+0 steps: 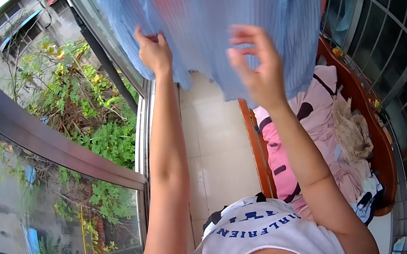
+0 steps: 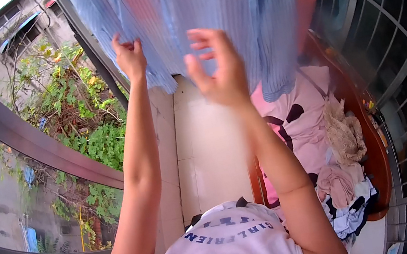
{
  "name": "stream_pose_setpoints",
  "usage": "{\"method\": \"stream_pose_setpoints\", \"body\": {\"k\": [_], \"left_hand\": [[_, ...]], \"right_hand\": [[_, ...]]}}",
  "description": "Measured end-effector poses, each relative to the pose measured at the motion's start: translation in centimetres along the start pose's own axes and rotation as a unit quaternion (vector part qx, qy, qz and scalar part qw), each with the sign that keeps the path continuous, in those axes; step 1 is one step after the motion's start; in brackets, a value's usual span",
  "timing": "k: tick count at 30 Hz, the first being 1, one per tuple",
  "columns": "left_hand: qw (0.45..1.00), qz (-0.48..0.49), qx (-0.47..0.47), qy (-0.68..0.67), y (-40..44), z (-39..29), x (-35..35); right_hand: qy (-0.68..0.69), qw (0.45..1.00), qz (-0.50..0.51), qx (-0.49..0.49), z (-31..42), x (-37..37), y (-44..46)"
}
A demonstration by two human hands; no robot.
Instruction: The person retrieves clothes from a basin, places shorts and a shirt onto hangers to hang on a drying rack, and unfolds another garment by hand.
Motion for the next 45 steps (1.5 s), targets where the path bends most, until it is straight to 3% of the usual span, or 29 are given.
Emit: {"method": "stream_pose_setpoints", "body": {"k": [1, 4, 5, 7, 8, 9, 10, 14, 16, 17, 19, 21, 23, 25, 29, 31, 32, 33, 35, 36, 37, 38, 41, 43, 44, 45], "left_hand": [[0.987, 0.105, 0.094, -0.074, -0.2, 1.2, -1.8], [0.944, 0.202, -0.016, -0.261, -1.9, -2.2, -1.2], [0.937, 0.25, -0.085, -0.228, -2.4, -4.5, -0.3], [0.966, 0.113, -0.104, -0.208, -0.7, -2.9, 2.0], [0.988, 0.038, -0.06, -0.135, 1.2, -2.5, 3.8], [0.997, -0.038, -0.014, -0.063, 3.0, -2.2, 6.0], [0.993, -0.092, -0.026, -0.069, 5.0, -0.7, 6.1], [0.991, -0.131, 0.017, -0.024, 11.3, 2.8, 4.3], [0.975, 0.092, 0.156, -0.125, 12.3, 4.0, 1.0], [0.975, 0.092, 0.157, -0.126, 12.5, 3.7, 1.4], [0.921, 0.276, 0.172, -0.216, 11.0, 2.2, -0.6], [0.918, 0.249, 0.157, -0.266, 10.8, 1.2, -0.3], [0.867, 0.207, 0.214, -0.4, 10.6, 1.4, -0.1], [0.874, 0.168, 0.232, -0.393, 11.1, 2.9, 0.7], [0.862, 0.214, 0.222, -0.402, 10.4, 1.6, 1.8], [0.85, 0.25, 0.217, -0.411, 9.3, 0.6, 2.6], [0.834, 0.256, 0.228, -0.433, 9.0, 0.7, 3.0], [0.818, 0.262, 0.236, -0.454, 8.9, 0.6, 3.3], [0.83, 0.267, 0.227, -0.435, 8.7, 0.1, 4.1], [0.826, 0.297, 0.218, -0.427, 8.2, -0.9, 4.3], [0.82, 0.329, 0.211, -0.418, 7.6, -2.0, 4.5], [0.835, 0.317, 0.184, -0.41, 7.5, -3.4, 5.3], [0.837, 0.33, 0.22, -0.376, 6.9, -3.3, 6.0], [0.848, 0.331, 0.217, -0.353, 6.2, -3.9, 7.0], [0.848, 0.313, 0.195, -0.38, 6.5, -3.9, 7.5], [0.847, 0.293, 0.172, -0.408, 6.9, -4.0, 8.1]], "right_hand": [[-0.01, 0.999, 0.043, 0.028, 0.6, -2.3, 0.6], [-0.002, 0.997, 0.068, 0.039, -0.2, -7.3, 2.7], [0.001, 0.997, 0.066, 0.042, -1.2, -8.7, 3.6], [-0.114, 0.985, -0.045, 0.121, -2.5, -9.8, 6.3], [-0.111, 0.985, -0.046, 0.125, -2.9, -10.5, 8.0], [-0.16, 0.97, -0.115, 0.142, -2.9, -10.0, 9.6], [-0.208, 0.949, -0.181, 0.155, -2.9, -9.5, 10.8], [-0.181, 0.973, -0.129, 0.065, -5.1, -9.5, 14.2], [-0.119, 0.992, -0.011, -0.032, -4.7, -9.8, 13.7], [-0.119, 0.992, -0.011, -0.031, -4.5, -9.7, 13.3], [-0.067, 0.995, -0.059, -0.04, -3.5, -8.8, 12.4], [-0.06, 0.997, -0.035, -0.037, -2.7, -8.3, 11.9], [-0.14, 0.982, -0.097, 0.081, -0.6, -5.4, 12.4], [-0.188, 0.954, -0.222, 0.076, -1.1, -0.1, 14.2], [-0.202, 0.955, -0.196, 0.088, -3.7, 1.5, 15.2], [-0.245, 0.93, -0.21, 0.175, -2.2, 1.2, 14.3], [-0.242, 0.931, -0.212, 0.174, -2.0, 1.1, 14.2], [-0.272, 0.863, -0.298, 0.304, 1.3, 1.0, 12.7], [-0.211, 0.862, -0.279, 0.368, 5.0, -1.3, 9.5], [-0.122, 0.93, -0.173, 0.301, 6.2, -3.3, 7.6], [-0.146, 0.972, -0.007, 0.185, 6.4, -6.7, 6.3], [-0.162, 0.972, 0.16, 0.059, 5.6, -9.9, 4.5], [-0.135, 0.964, 0.227, -0.01, 1.6, -14.2, 2.7], [0.012, 0.97, 0.243, 0.019, 1.0, -16.2, 2.4], [0.062, 0.957, 0.276, -0.058, -0.5, -17.1, 2.0], [0.068, 0.957, 0.277, -0.058, -0.7, -17.2, 2.1]]}}
Point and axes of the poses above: each hand's wrist, its own y-axis towards the middle knuckle, its own x-axis out of the back of the hand, z = x × y, the point moved 8 cm from there along y, towards the middle knuckle, and after that the axes turned 6 degrees about -z, right-handed, at the moved point
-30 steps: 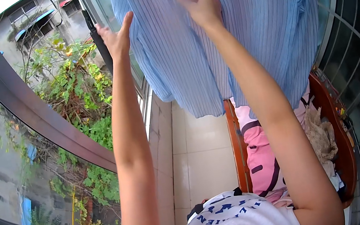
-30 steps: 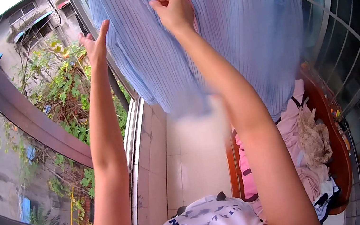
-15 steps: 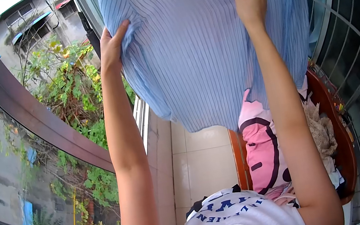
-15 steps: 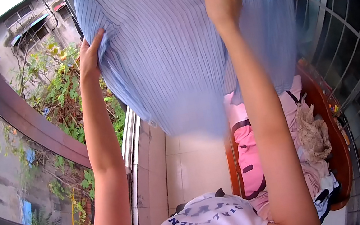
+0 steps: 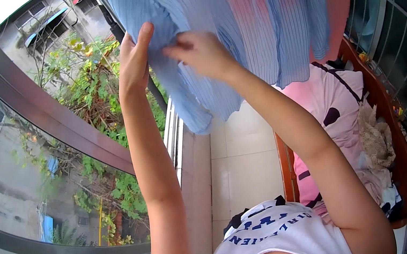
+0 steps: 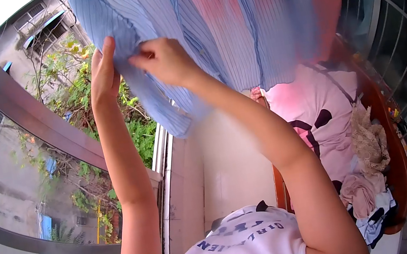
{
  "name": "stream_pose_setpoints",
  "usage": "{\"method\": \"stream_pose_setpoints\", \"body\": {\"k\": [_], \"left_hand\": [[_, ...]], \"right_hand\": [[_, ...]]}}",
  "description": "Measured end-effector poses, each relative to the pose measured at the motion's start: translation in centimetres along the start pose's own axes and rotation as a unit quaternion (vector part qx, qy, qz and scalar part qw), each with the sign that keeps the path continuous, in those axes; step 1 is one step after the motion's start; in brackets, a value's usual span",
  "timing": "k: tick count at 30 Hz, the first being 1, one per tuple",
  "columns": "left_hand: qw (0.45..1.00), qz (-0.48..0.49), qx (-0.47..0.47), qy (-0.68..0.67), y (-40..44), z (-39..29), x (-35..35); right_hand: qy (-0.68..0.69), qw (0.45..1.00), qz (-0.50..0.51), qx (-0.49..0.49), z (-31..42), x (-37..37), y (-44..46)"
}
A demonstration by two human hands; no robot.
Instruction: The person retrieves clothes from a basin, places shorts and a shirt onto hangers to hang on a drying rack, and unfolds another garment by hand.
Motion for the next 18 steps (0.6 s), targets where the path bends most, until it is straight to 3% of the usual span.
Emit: {"method": "stream_pose_setpoints", "body": {"k": [4, 6, 8, 12, 14, 16, 18], "left_hand": [[0.997, -0.067, 0.002, 0.039, 0.2, -1.0, 3.9], [0.996, -0.076, 0.004, -0.042, 0.6, -0.9, 6.2], [0.996, -0.091, 0.004, 0.004, 0.4, -0.9, 7.6], [0.993, -0.093, 0.048, 0.049, -3.2, -1.2, 4.5], [0.996, 0.041, 0.052, -0.061, -5.8, -0.9, 1.5], [1.0, -0.016, 0.006, -0.001, -8.3, -1.5, 0.6], [0.999, -0.026, -0.019, 0.036, -10.2, -2.7, -1.9]], "right_hand": [[0.265, 0.94, -0.185, -0.105, -1.9, 4.7, -1.0], [0.321, 0.908, -0.257, -0.084, -3.2, 6.4, -1.3], [0.262, 0.92, -0.286, -0.052, -4.4, 7.0, -1.3], [0.293, 0.92, -0.24, -0.099, -1.2, 4.6, -3.4], [0.291, 0.935, -0.152, -0.136, -1.9, 3.3, -3.9], [0.261, 0.938, -0.142, -0.175, -3.3, 2.7, -4.7], [0.325, 0.93, -0.092, -0.142, 0.0, 2.0, -6.3]]}}
Point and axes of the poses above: each hand's wrist, its own y-axis towards the middle knuckle, its own x-axis out of the back of the hand, z = x × y, the point moved 8 cm from there along y, towards the middle knuckle, and after that the axes turned 6 degrees about -z, right-handed, at the moved point
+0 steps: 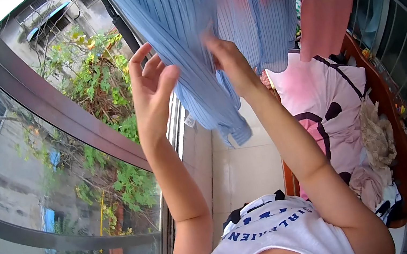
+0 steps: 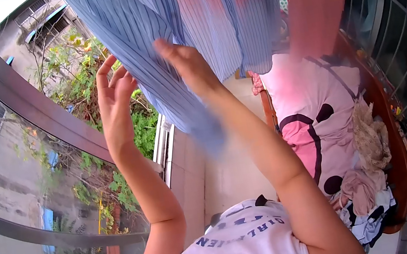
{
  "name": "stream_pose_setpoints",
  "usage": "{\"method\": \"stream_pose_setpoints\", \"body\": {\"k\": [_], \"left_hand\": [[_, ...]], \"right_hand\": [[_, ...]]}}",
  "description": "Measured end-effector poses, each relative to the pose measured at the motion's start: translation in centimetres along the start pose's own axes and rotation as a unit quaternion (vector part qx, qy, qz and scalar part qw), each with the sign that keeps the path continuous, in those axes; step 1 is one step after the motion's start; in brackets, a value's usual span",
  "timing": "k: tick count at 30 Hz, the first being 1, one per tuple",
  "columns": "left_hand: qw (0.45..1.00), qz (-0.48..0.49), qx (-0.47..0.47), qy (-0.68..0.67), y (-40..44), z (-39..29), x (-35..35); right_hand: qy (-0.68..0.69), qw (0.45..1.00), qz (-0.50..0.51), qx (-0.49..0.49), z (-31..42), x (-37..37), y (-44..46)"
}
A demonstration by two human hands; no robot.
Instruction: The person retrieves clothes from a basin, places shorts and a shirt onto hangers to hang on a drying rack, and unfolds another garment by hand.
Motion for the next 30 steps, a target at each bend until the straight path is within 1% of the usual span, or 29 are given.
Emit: {"method": "stream_pose_setpoints", "body": {"k": [1, 2, 3, 4, 5, 6, 8, 9, 10, 12, 13, 14, 15, 16, 18, 19, 20, 22, 23, 24, 26, 27, 28, 29, 30], "left_hand": [[0.999, -0.01, -0.019, 0.031, -0.3, 0.4, -0.2], [0.997, -0.02, -0.038, 0.063, -0.4, 1.1, -0.1], [0.996, 0.01, -0.026, 0.09, -0.3, 1.9, -0.2], [0.998, 0.021, 0.026, 0.043, -0.8, 2.4, -0.6], [0.995, -0.003, -0.025, 0.1, -0.8, 2.6, 0.0], [0.985, -0.026, -0.076, 0.155, -0.8, 2.4, 0.4], [0.994, -0.092, -0.033, 0.052, -1.4, 3.5, 1.8], [0.989, -0.145, -0.005, 0.018, -1.7, 3.5, 2.7], [0.979, -0.198, -0.024, 0.036, -1.7, 3.8, 4.2], [0.979, -0.199, -0.007, 0.046, -1.6, 4.8, 4.6], [0.979, -0.199, 0.0, 0.05, -1.6, 4.9, 4.4], [0.98, -0.198, 0.029, -0.025, -1.8, 5.5, 3.7], [0.983, -0.175, 0.035, -0.043, -1.6, 7.2, 4.0], [0.986, -0.153, 0.042, -0.06, -1.4, 7.9, 3.8], [0.989, -0.106, 0.101, -0.002, -2.8, 8.7, 2.4], [0.982, -0.109, 0.12, 0.099, -3.4, 9.3, 3.1], [0.982, -0.109, 0.119, 0.098, -3.4, 9.5, 3.2], [0.971, -0.212, 0.106, 0.008, -3.9, 9.6, 5.0], [0.963, -0.236, 0.126, 0.017, -3.9, 10.0, 5.8], [0.961, -0.247, 0.117, -0.03, -3.7, 9.9, 6.0], [0.969, -0.191, 0.152, -0.042, -3.7, 10.4, 5.8], [0.969, -0.189, 0.153, -0.042, -4.0, 10.6, 5.7], [0.97, -0.168, 0.169, -0.051, -4.4, 11.2, 5.1], [0.97, -0.145, 0.186, -0.06, -4.7, 11.8, 4.5], [0.97, -0.144, 0.189, -0.06, -4.7, 11.9, 4.3]], "right_hand": [[0.025, 0.999, 0.034, 0.009, 0.0, -0.7, -0.6], [0.024, 0.999, 0.034, 0.004, -0.5, -0.7, -1.0], [-0.017, 0.998, 0.034, 0.059, -0.4, -0.6, -1.3], [-0.057, 0.991, 0.033, 0.115, -0.3, -0.7, -1.5], [-0.017, 0.991, 0.027, 0.128, -0.6, -0.8, -1.6], [-0.017, 0.992, 0.026, 0.126, -0.8, -0.5, -1.7], [0.034, 0.999, -0.002, -0.015, -3.0, 1.1, -1.7], [0.091, 0.995, -0.041, -0.028, -2.5, 1.8, -1.9], [0.119, 0.987, -0.096, 0.046, -2.0, 3.3, -1.0], [0.067, 0.986, -0.121, 0.091, -1.7, 4.2, -0.6], [0.049, 0.988, -0.128, 0.065, -2.3, 4.3, -0.8], [0.031, 0.99, -0.136, 0.038, -2.9, 4.2, -1.2], [0.056, 0.99, -0.127, 0.0, -2.7, 3.5, -2.1], [0.055, 0.99, -0.127, 0.002, -3.1, 3.2, -2.8], [-0.005, 0.999, -0.007, -0.035, -5.8, 1.3, -3.6], [-0.016, 0.999, 0.018, -0.027, -7.0, 1.6, -3.7], [-0.016, 0.999, 0.017, -0.026, -7.8, 2.9, -3.7], [-0.043, 0.986, -0.032, -0.159, -10.0, 5.7, -4.0], [-0.024, 0.985, -0.081, -0.15, -10.1, 6.7, -3.9], [-0.024, 0.985, -0.081, -0.153, -10.2, 7.1, -3.7], [0.027, 0.99, -0.121, -0.062, -8.7, 8.1, -2.8], [0.024, 0.991, -0.105, -0.076, -8.8, 7.5, -2.8], [0.024, 0.991, -0.108, -0.076, -9.2, 6.9, -3.3], [-0.011, 0.994, -0.072, -0.077, -9.9, 5.6, -4.0], [-0.046, 0.995, -0.035, -0.078, -10.6, 4.7, -4.4]]}}
Point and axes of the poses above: each hand's wrist, its own y-axis towards the middle knuckle, its own x-axis out of the back of the hand, z = x × y, the point moved 8 cm from there along y, towards the middle knuckle, and after that the axes turned 6 degrees about -z, right-handed, at the moved point
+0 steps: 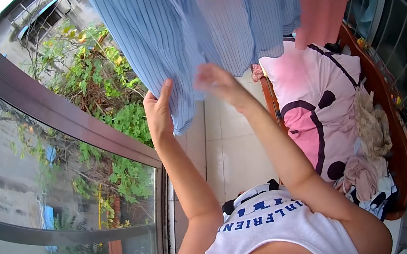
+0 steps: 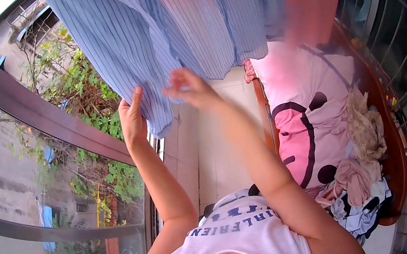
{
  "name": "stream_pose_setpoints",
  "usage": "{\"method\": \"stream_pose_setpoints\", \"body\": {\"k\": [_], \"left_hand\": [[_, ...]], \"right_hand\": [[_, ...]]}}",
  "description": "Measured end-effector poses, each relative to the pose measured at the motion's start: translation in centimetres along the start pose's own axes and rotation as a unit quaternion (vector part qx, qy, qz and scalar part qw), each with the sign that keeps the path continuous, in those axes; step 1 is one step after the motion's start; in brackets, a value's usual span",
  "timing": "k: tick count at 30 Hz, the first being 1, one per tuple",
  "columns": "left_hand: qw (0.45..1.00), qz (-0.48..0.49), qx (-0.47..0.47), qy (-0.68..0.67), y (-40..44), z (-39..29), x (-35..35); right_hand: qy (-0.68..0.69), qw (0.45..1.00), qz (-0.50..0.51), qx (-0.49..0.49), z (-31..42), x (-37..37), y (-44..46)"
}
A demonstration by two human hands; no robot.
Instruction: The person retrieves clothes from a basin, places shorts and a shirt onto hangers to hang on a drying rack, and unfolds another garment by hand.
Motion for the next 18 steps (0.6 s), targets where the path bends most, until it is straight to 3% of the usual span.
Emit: {"method": "stream_pose_setpoints", "body": {"k": [1, 2, 6, 8, 10, 11, 12, 14, 16, 18], "left_hand": [[1.0, 0.01, -0.006, 0.029, 0.0, 0.0, -0.1], [0.998, 0.019, -0.013, 0.057, 0.1, 0.0, -0.1], [0.999, -0.037, -0.031, 0.022, 1.1, -0.9, 3.0], [0.999, -0.035, -0.036, 0.02, 0.8, -1.1, 2.9], [0.998, -0.026, -0.019, 0.055, 0.4, -0.7, 2.0], [0.999, -0.025, -0.015, 0.042, 0.2, -0.6, 1.3], [0.999, -0.024, -0.013, 0.042, 0.1, -0.4, 1.2], [0.997, -0.019, -0.023, 0.067, 0.5, -0.3, 1.2], [0.988, -0.061, -0.062, 0.128, 1.3, -0.5, 3.4], [0.987, -0.058, -0.045, 0.146, 2.1, 0.1, 4.3]], "right_hand": [[-0.051, 0.994, 0.095, -0.01, -1.0, -1.4, -0.2], [-0.051, 0.994, 0.095, -0.012, -1.6, -1.2, -0.1], [0.077, 0.995, -0.059, 0.001, -1.9, 3.3, 2.3], [0.065, 0.997, -0.044, 0.004, 0.3, 3.2, 1.9], [0.019, 0.998, 0.034, 0.048, -0.6, 0.3, 1.3], [-0.069, 0.996, 0.037, 0.034, -2.0, -1.1, 0.3], [-0.158, 0.98, 0.082, 0.088, 0.2, -3.0, -2.0], [-0.115, 0.973, 0.2, -0.007, -3.4, -4.4, -2.3], [-0.079, 0.993, 0.075, -0.033, -3.2, -1.6, -0.5], [-0.048, 0.997, 0.055, -0.041, -2.5, 0.0, 0.6]]}}
Point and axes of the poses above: each hand's wrist, its own y-axis towards the middle knuckle, its own x-axis out of the back of the hand, z = x × y, the point moved 8 cm from there along y, towards the middle knuckle, and after that the axes turned 6 degrees about -z, right-handed, at the moved point
